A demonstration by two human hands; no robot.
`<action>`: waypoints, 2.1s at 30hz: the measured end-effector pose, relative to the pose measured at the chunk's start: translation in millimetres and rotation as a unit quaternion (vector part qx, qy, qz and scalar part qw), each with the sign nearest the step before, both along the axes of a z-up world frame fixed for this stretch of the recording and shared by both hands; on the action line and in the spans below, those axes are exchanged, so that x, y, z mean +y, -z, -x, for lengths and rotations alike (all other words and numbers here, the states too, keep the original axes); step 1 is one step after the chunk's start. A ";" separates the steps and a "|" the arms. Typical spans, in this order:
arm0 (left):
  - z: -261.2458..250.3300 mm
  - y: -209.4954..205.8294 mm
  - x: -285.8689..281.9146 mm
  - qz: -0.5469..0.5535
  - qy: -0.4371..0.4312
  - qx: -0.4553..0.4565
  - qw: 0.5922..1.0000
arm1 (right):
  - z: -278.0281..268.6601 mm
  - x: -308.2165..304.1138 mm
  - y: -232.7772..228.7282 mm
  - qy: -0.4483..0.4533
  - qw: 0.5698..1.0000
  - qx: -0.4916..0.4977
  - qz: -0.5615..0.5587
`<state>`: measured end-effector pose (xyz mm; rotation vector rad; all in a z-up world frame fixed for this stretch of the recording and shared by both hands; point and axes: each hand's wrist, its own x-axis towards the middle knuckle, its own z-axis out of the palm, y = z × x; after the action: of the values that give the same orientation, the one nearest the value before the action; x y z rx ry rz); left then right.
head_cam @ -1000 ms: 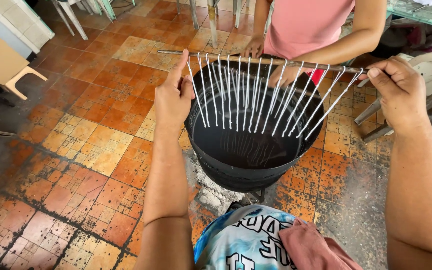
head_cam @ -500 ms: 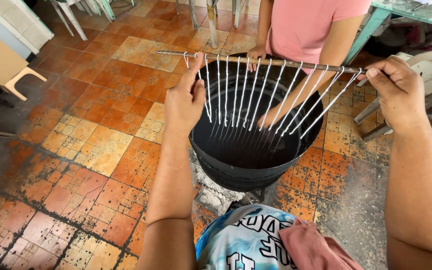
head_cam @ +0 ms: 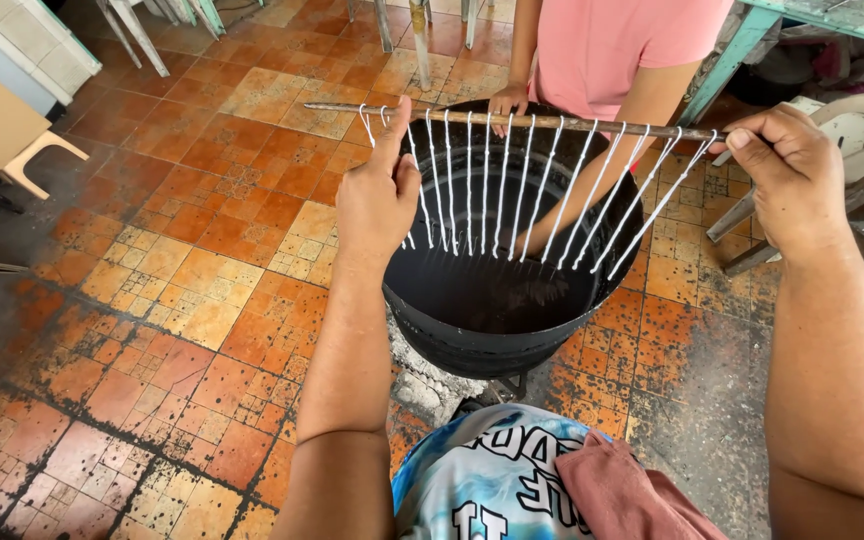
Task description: A person is seen dipping a rack of wicks into a vat of molten wax and then hanging the rack on a frame to allow the wax to cool and harden, repeating this process to build up layers of wax on the candles.
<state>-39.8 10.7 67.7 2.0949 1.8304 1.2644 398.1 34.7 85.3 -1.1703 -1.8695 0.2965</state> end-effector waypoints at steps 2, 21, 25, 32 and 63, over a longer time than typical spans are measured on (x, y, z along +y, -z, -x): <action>1.9 0.5 -2.0 -0.015 -0.006 -0.001 1.000 | 1.1 0.6 0.4 -0.001 1.000 -0.001 -0.001; -50.9 -68.8 6.0 -0.172 0.130 0.217 0.952 | 15.0 -4.5 -7.9 -0.014 1.000 -0.001 0.001; -52.3 -62.7 9.1 -0.192 0.121 0.231 0.946 | 15.7 -5.4 -8.6 -0.013 1.000 -0.007 -0.004; -43.2 -66.5 3.6 -0.219 0.110 0.211 0.946 | 13.6 -2.6 -7.3 -0.026 1.000 0.008 0.002; -0.3 180.9 93.3 0.199 0.182 0.344 0.899 | 77.7 -25.3 248.9 0.261 0.917 0.270 0.135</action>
<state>-39.5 103.9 -113.2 2.6244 1.5602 0.0292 320.4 9.4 -163.7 -1.5371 -1.0132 0.5231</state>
